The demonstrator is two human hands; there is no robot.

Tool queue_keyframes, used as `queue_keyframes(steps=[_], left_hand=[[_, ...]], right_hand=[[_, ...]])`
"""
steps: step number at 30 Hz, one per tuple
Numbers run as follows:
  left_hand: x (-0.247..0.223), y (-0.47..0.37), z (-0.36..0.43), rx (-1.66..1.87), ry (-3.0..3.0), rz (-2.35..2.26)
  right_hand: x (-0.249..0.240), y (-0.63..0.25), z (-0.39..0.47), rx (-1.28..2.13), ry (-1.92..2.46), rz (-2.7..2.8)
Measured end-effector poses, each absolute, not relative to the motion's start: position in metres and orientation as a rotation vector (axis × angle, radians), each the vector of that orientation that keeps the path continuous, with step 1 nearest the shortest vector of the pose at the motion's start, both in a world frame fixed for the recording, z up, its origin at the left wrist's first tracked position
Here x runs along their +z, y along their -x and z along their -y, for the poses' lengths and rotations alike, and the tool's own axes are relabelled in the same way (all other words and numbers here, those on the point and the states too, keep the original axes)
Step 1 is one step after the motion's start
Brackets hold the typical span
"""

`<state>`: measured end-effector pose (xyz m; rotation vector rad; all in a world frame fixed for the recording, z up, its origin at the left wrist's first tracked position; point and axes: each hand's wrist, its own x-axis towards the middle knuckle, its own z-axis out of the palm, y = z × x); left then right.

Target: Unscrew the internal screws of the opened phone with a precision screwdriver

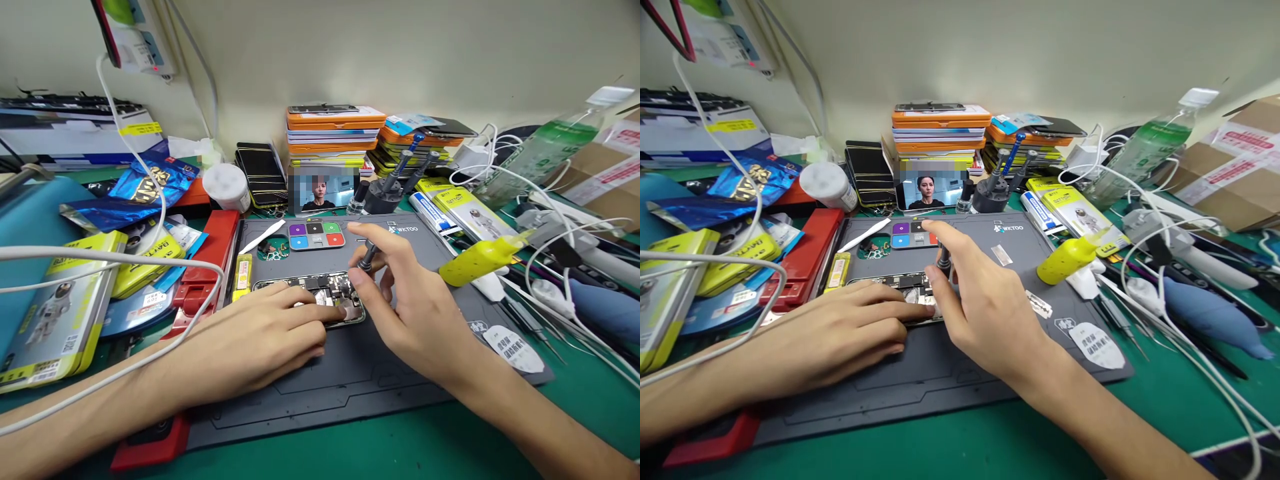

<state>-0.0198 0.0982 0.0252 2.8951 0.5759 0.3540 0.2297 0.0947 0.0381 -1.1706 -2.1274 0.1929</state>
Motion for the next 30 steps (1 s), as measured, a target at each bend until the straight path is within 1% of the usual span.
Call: queue_keyframes(steps=[7,14,30], left_hand=[[0.0273,0.0204,-0.0978,0.371,-2.865,-0.570],[0.0214,0.0222,-0.0995,0.392,-2.885,-0.546],[0.0203,0.0226,-0.0993,0.412,-2.875,-0.545]], right_hand=[[0.0363,-0.2301,-0.0917,0.302,1.059,1.982],[0.0320,-0.2251,-0.0902,0.413,0.960,2.022],[0.0306,-0.2249,-0.0929,0.413,0.994,2.052]])
